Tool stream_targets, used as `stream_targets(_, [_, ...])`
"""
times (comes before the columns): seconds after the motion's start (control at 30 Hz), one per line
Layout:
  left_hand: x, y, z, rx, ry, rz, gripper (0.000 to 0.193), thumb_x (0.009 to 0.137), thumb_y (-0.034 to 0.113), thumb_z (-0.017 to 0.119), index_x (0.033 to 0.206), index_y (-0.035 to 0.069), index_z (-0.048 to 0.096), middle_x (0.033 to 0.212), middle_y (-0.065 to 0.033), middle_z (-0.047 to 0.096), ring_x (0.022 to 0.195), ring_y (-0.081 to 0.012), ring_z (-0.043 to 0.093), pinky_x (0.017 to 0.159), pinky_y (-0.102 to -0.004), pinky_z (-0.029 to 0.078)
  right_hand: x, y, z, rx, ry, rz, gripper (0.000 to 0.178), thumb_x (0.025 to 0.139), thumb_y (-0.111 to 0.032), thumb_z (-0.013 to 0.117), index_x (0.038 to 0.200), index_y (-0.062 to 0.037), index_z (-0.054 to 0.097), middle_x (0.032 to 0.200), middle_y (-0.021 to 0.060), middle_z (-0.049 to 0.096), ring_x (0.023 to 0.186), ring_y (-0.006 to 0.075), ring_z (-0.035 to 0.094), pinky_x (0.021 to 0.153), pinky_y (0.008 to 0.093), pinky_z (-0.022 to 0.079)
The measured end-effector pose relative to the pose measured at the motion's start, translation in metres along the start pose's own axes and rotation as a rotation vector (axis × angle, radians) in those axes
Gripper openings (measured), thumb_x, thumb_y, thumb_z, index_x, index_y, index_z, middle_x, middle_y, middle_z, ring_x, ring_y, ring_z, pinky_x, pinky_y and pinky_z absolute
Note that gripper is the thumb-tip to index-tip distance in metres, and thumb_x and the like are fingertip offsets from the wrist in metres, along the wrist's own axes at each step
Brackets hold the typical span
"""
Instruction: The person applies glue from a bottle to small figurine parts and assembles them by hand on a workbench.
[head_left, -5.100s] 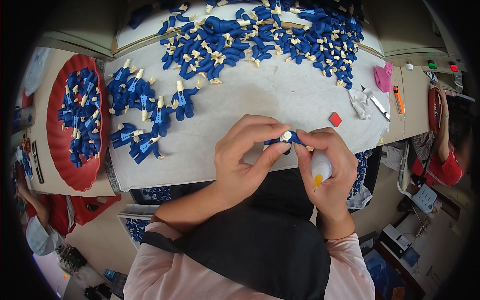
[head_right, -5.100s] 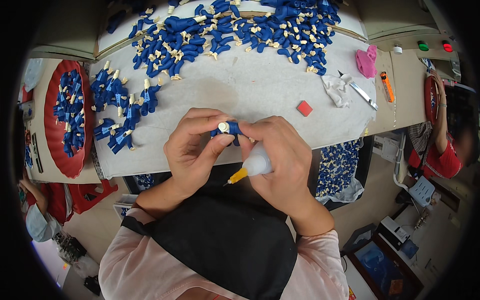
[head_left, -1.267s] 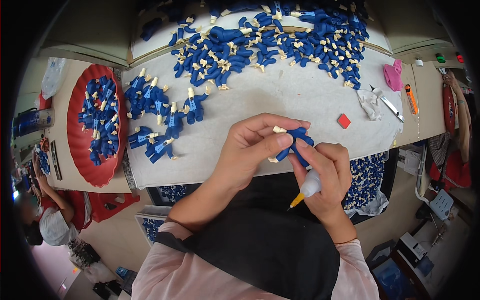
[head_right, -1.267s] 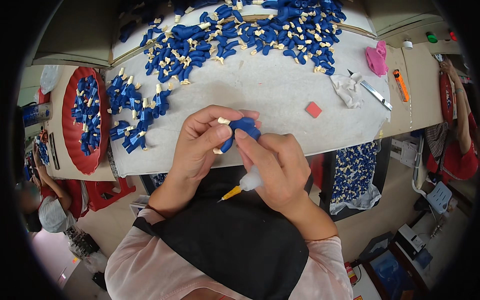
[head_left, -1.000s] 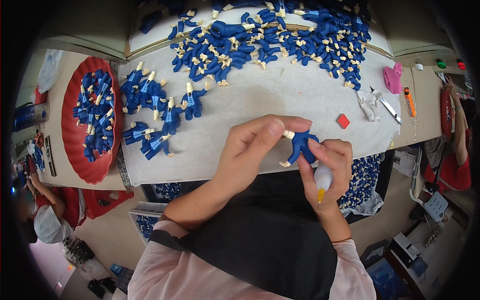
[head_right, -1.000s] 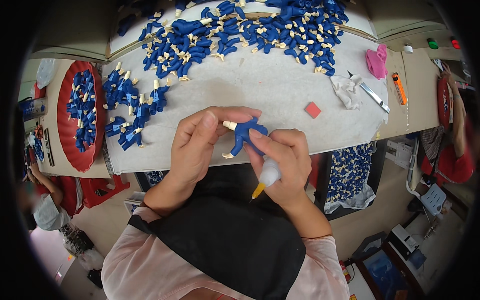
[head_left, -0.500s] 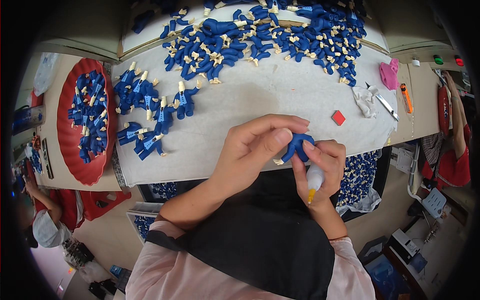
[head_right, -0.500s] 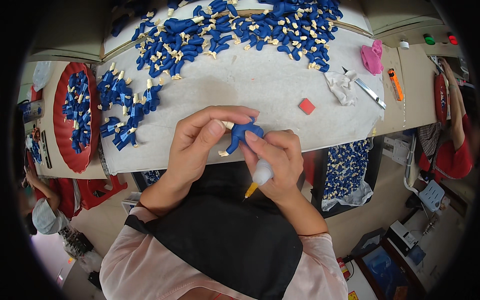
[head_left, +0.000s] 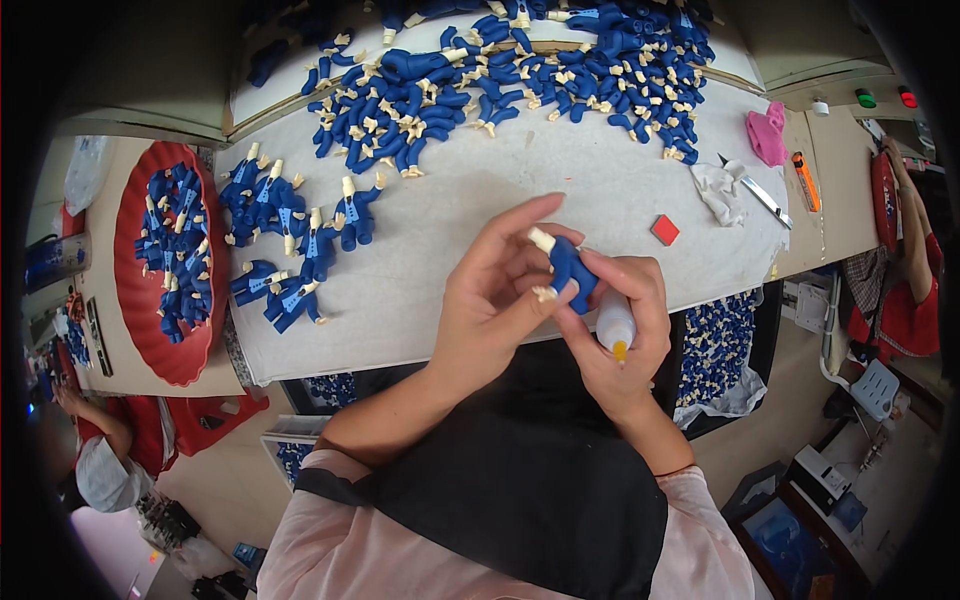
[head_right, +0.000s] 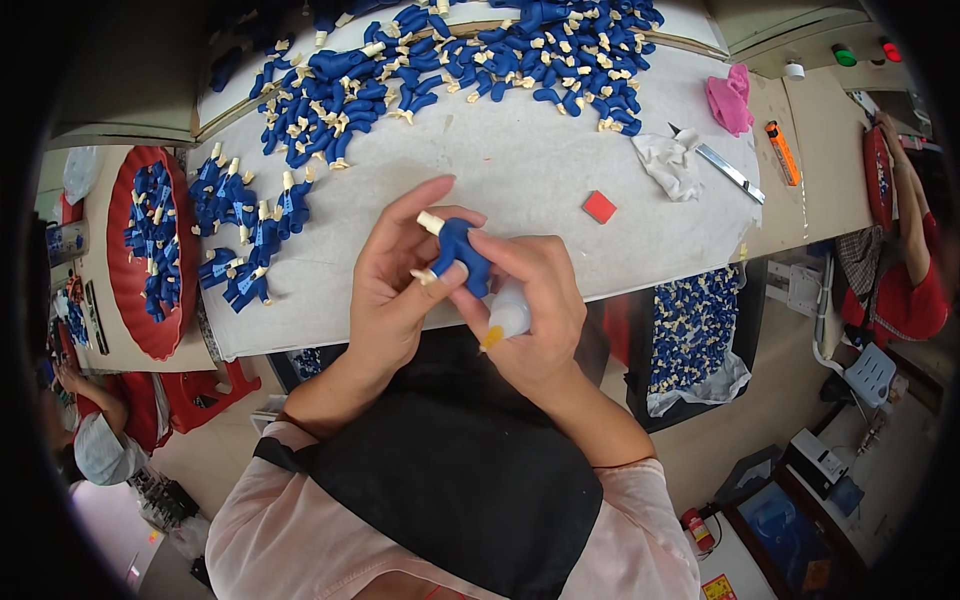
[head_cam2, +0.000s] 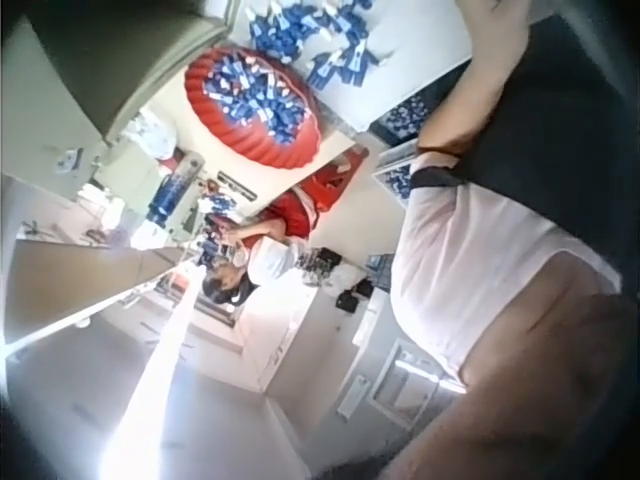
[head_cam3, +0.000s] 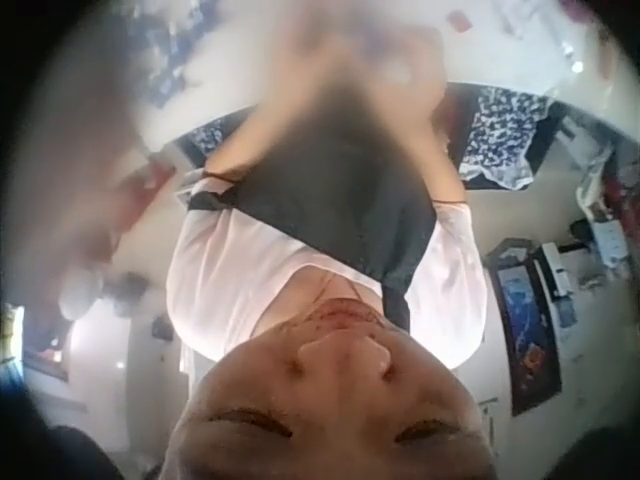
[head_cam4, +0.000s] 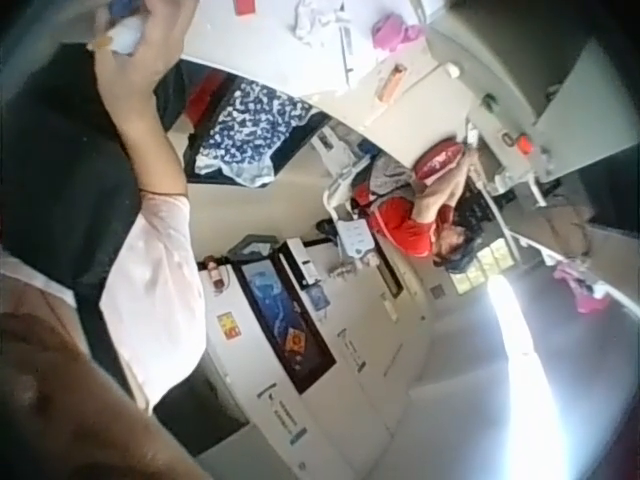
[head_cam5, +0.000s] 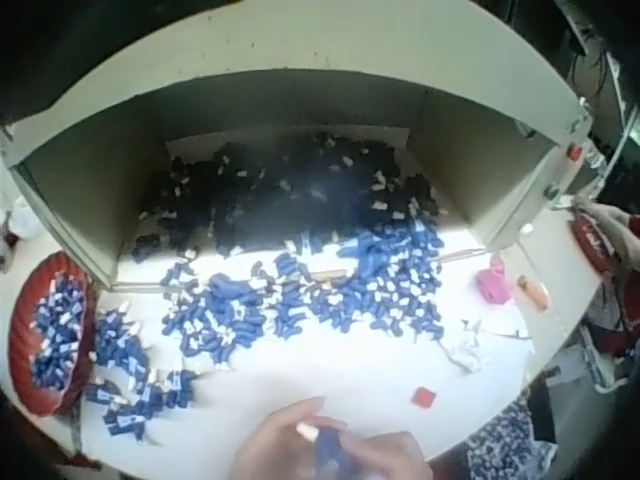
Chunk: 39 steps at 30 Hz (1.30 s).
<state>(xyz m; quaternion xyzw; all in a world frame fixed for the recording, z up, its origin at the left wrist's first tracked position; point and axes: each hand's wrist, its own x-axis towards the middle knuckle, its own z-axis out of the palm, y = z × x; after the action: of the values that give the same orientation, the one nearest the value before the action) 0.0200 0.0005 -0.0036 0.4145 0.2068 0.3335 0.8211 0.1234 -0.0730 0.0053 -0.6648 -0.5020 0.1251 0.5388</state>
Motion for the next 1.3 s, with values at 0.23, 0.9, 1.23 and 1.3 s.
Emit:
stream_targets(0.23, [0.0, 0.012, -0.001, -0.361, 0.006, -0.292, 0.041, 0.085, 0.013, 0.05, 0.122, 0.003, 0.037, 0.089, -0.0042, 0.055, 0.078, -0.0101, 0.054, 0.07, -0.0226, 0.045, 0.01, -0.015, -0.016, 0.107, -0.205, 0.12, 0.054, 0.055, -0.003, 0.076, 0.105, -0.0041, 0.055, 0.079, 0.0063, 0.054, 0.064, 0.013, 0.052, 0.054, 0.0219, 0.041])
stream_targets(0.9, [0.0, -0.005, -0.006, -0.919, -0.205, -0.478, 0.051, 0.089, 0.025, 0.043, 0.127, -0.003, 0.025, 0.093, -0.0129, 0.055, 0.083, -0.0202, 0.057, 0.075, -0.0291, 0.048, 0.006, -0.007, -0.023, 0.352, -0.161, 0.102, 0.045, 0.063, -0.005, 0.073, 0.102, -0.0014, 0.049, 0.084, 0.0066, 0.051, 0.078, 0.0118, 0.048, 0.061, 0.0232, 0.041])
stream_targets(1.23, [-0.003, -0.003, -0.002, -0.706, -0.17, -0.353, 0.045, 0.087, 0.02, 0.045, 0.127, 0.008, 0.028, 0.098, -0.0126, 0.052, 0.086, -0.019, 0.055, 0.075, -0.0284, 0.046, 0.015, -0.01, -0.034, 0.347, -0.148, 0.269, 0.04, 0.059, -0.002, 0.073, 0.095, -0.0016, 0.056, 0.081, 0.0056, 0.051, 0.065, 0.01, 0.048, 0.057, 0.0201, 0.039])
stream_targets(1.3, [-0.003, -0.003, 0.003, -0.492, -0.072, -0.272, 0.042, 0.087, 0.018, 0.045, 0.126, 0.01, 0.03, 0.098, -0.0126, 0.052, 0.088, -0.0188, 0.054, 0.078, -0.0288, 0.045, 0.013, -0.013, -0.026, 0.292, -0.145, 0.215, 0.043, 0.057, -0.005, 0.075, 0.096, -0.0018, 0.056, 0.082, 0.006, 0.051, 0.065, 0.0108, 0.049, 0.057, 0.0208, 0.04])
